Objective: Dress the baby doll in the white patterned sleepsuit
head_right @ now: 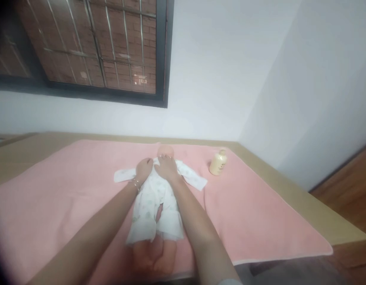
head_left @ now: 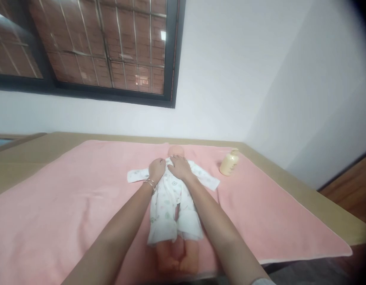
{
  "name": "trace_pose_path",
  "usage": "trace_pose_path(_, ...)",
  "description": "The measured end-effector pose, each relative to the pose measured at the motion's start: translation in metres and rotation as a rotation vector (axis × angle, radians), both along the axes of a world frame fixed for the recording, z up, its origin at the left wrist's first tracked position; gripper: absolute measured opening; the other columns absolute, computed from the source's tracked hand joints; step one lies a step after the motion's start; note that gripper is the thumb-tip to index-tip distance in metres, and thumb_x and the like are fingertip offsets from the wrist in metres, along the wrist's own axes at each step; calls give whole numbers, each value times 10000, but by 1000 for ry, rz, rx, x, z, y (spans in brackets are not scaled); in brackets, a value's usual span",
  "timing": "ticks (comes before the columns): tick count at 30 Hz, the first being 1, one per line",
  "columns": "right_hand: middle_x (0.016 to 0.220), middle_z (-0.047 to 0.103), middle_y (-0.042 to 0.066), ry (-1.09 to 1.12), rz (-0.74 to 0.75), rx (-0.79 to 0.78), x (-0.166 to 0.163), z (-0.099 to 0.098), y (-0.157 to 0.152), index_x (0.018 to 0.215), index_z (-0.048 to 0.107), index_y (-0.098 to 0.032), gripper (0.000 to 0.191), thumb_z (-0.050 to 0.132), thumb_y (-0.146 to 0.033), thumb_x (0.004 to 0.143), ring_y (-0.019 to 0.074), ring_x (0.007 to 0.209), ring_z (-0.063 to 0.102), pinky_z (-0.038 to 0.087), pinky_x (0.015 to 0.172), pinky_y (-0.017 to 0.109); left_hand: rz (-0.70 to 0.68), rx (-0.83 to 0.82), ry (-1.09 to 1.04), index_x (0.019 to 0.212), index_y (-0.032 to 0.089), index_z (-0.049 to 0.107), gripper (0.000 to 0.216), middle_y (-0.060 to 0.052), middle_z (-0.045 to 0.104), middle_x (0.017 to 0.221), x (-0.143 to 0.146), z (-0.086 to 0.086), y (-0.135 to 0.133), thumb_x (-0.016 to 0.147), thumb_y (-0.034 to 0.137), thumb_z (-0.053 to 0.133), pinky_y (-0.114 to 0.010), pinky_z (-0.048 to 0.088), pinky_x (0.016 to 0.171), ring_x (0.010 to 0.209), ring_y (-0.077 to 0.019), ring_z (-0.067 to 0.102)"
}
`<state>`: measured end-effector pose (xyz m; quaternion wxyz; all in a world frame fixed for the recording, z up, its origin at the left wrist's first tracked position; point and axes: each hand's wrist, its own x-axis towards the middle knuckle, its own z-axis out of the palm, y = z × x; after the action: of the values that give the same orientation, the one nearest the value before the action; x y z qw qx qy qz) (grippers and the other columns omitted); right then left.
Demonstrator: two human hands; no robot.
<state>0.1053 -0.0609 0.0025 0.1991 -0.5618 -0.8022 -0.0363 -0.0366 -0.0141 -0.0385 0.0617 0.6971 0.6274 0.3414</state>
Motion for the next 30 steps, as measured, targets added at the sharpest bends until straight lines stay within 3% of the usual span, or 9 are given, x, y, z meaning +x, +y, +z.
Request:
trace_pose_path(3, 1457, 343, 101, -3, -43, -61, 1, -2, 3, 1333, 432, -182, 498, 329, -419, 907, 254, 1336, 254, 160, 1073, 438, 0, -9, -4, 812, 202, 651, 357, -56, 690, 864, 0, 1, -3, 887, 317, 322, -265, 346, 659, 768, -181, 590)
trace_pose_path(9, 1532, 97, 157, 29, -319, -288, -18, 1, -15, 1470, 176, -117, 741, 270, -567, 889, 369, 1380, 76, 96, 1061, 536, -3, -10, -24, 795, 203, 646, 345, -55, 689, 847, 0, 2, -5, 885, 314, 331, -267, 340, 660, 754, -175, 586)
trace_pose_path(13, 1541, 57, 133, -71, -133, -276, -29, 4, -28, 1479, 154, -128, 778, 317, -586, 871, 361, 1389, -44, -7, 1074, 531, 13, -47, -18, 771, 202, 645, 343, -58, 690, 841, 0, 3, -4, 880, 302, 336, -267, 345, 641, 739, -174, 585)
trace_pose_path(16, 1527, 186, 81, -116, 88, -201, -21, 10, -21, 1453, 257, -184, 652, 259, -541, 909, 276, 1404, 18, -18, 1094, 480, -3, -49, -25, 778, 201, 647, 342, -55, 688, 838, 0, 3, -5, 879, 291, 333, -261, 349, 641, 731, -170, 581)
trace_pose_path(18, 1517, 222, 75, -95, 102, -198, -12, 14, -11, 1438, 294, -183, 617, 204, -520, 929, 242, 1403, 74, 25, 1102, 447, -26, -25, -32, 805, 205, 649, 339, -51, 685, 838, -1, 2, -6, 880, 292, 331, -259, 352, 654, 743, -170, 580)
trace_pose_path(21, 1533, 135, 116, -49, -96, -297, -7, 12, -5, 1470, 202, -134, 711, 175, -578, 915, 285, 1401, 74, 77, 1091, 473, -28, 9, -38, 850, 210, 655, 345, -51, 687, 881, -1, 1, -8, 885, 289, 321, -259, 357, 687, 797, -175, 583)
trace_pose_path(25, 1521, 33, 219, -120, -330, -340, -25, 2, -19, 1474, 110, -32, 885, 298, -640, 859, 391, 1383, 29, -14, 1075, 526, -7, -10, -23, 866, 202, 661, 340, -56, 691, 918, 0, 1, -7, 881, 278, 330, -259, 363, 701, 823, -177, 588)
trace_pose_path(28, 1531, 40, 182, -182, -131, -302, -34, 2, -25, 1473, 158, -57, 874, 381, -616, 839, 375, 1387, -37, -48, 1083, 500, 5, -19, -11, 829, 200, 664, 353, -60, 691, 884, 1, 1, -5, 879, 275, 323, -264, 365, 693, 806, -182, 589)
trace_pose_path(30, 1533, 124, 129, -166, 40, -247, -29, 7, -21, 1462, 231, -109, 753, 313, -579, 879, 315, 1401, -2, -29, 1095, 475, -10, -28, -10, 807, 202, 666, 357, -59, 690, 852, 0, 2, -5, 878, 282, 325, -266, 367, 684, 781, -182, 589)
